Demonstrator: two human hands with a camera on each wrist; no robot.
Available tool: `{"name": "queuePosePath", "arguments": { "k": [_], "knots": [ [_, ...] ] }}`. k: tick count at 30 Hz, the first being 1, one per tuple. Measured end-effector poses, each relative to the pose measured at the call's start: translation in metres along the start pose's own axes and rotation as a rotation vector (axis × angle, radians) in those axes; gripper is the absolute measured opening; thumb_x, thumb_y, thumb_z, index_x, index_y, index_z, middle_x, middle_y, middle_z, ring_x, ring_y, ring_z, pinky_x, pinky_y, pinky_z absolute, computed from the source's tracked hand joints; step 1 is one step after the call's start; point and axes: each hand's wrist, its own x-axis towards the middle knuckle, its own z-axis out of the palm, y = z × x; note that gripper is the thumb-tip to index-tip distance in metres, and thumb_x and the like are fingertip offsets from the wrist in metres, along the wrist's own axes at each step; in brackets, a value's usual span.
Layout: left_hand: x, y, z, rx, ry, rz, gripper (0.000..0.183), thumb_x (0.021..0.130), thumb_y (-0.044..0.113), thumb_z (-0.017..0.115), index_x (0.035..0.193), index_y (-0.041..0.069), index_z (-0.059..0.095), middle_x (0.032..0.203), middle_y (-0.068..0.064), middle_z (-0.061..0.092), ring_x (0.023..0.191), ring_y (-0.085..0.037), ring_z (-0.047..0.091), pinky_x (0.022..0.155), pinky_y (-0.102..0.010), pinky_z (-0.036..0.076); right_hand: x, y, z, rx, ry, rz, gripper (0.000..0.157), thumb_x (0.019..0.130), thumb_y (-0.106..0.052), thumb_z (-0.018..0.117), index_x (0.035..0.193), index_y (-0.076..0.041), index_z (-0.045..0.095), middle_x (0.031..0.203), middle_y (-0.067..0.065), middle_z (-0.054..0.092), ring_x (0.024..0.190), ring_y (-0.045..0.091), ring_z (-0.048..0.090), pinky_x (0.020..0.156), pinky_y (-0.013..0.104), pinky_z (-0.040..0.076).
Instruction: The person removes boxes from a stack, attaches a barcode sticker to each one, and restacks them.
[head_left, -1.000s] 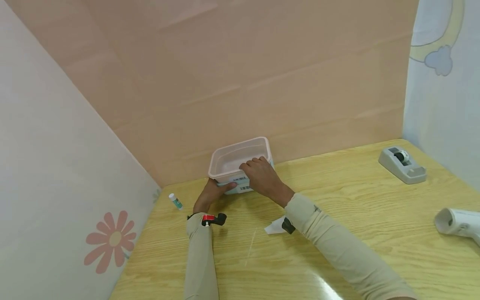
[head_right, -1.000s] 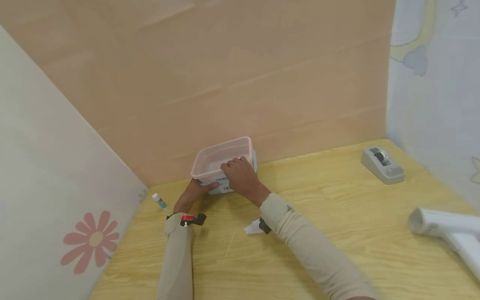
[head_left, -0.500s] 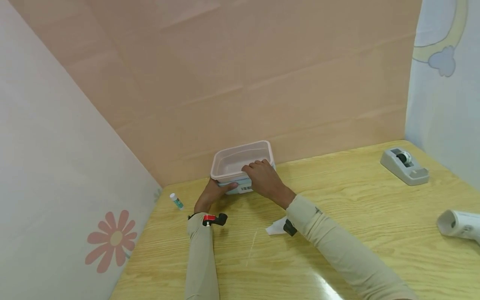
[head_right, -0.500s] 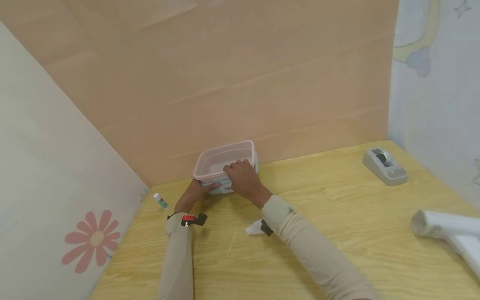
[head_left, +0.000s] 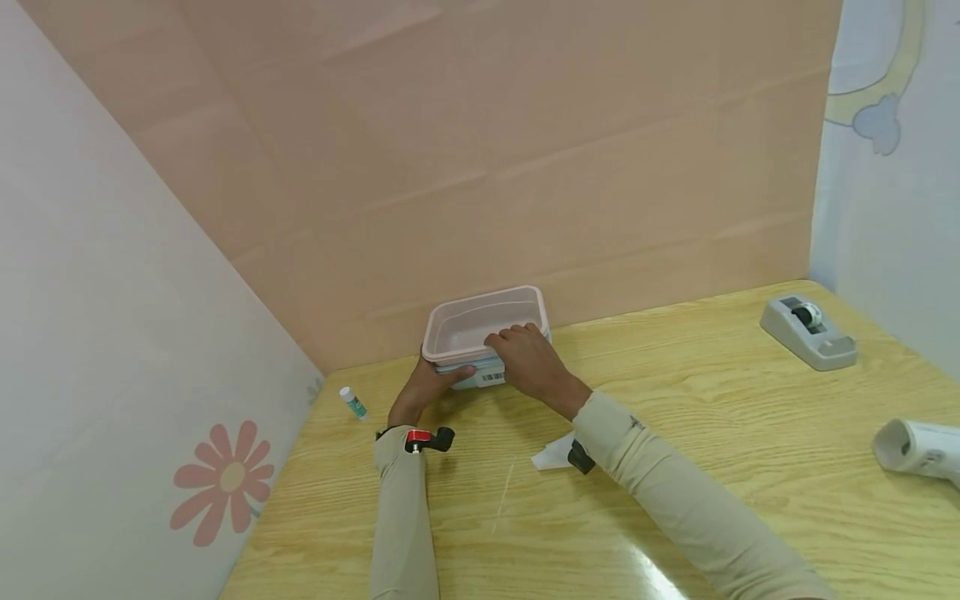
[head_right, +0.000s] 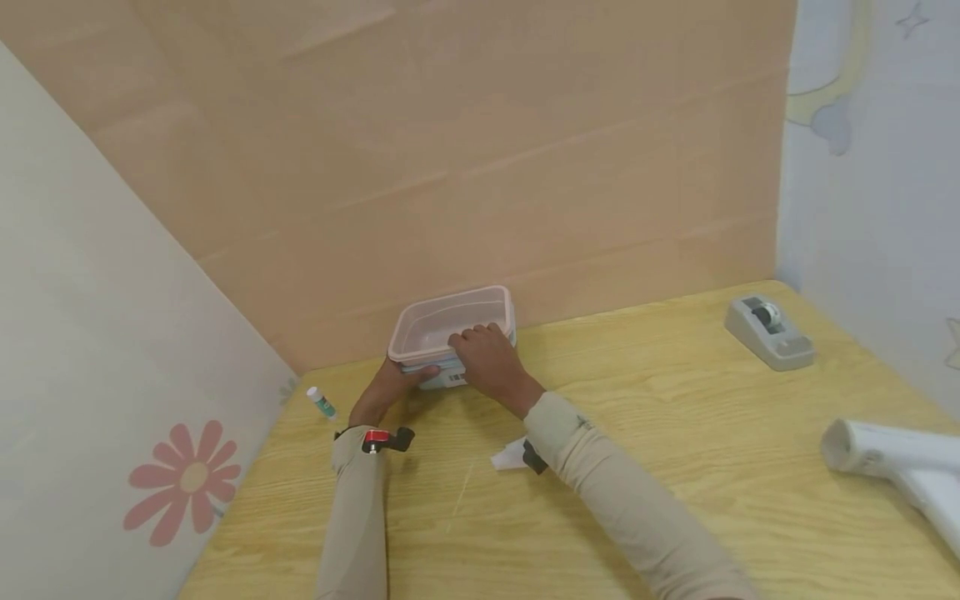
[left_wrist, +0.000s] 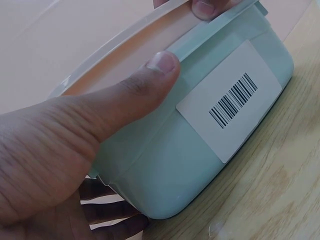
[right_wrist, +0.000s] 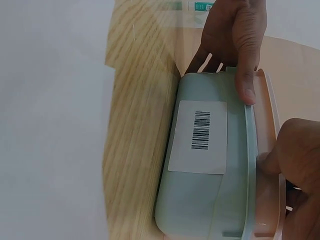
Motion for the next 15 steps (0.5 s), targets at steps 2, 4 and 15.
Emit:
{"name": "queuePosePath", "arguments": {
  "k": [2,4,15],
  "knots": [
    [0.0,0.0,0.0001,-0.002,0.0,-0.008,0.075,0.087,0.003,0.078,0.145,0.027,0.037,0.14,-0.027,0.043,0.122,-0.028,0.05,0.106,-0.045,0.038,0.0,0.0001,0.0006,0.003,-0.004,0.004,0.041,0.078,0.007,0.074,0.116,-0.009,0.07,0.1,0.006,0.073,0.089,0.025,0.067,0.075,0.038,0.048],
    [-0.0003,0.0003,0.0004,-0.011,0.0,-0.018,0.075,0.087,0.004,0.078,0.145,0.027,0.037,0.141,-0.029,0.041,0.122,-0.028,0.05,0.106,-0.045,0.038,-0.0003,0.0001,0.001,0.007,-0.006,0.005,0.04,0.078,0.007,0.073,0.115,-0.009,0.07,0.099,0.006,0.073,0.088,0.025,0.067,0.075,0.038,0.048],
    [0.0011,0.0004,0.0006,-0.049,-0.01,0.005,0.078,0.086,0.0,0.077,0.147,0.027,0.037,0.142,-0.034,0.039,0.121,-0.032,0.05,0.103,-0.043,0.041,-0.0017,-0.0012,0.001,0.04,0.026,0.003,0.032,0.081,-0.002,0.076,0.111,-0.009,0.069,0.095,0.006,0.073,0.082,0.025,0.067,0.068,0.038,0.047]
  ]
}}
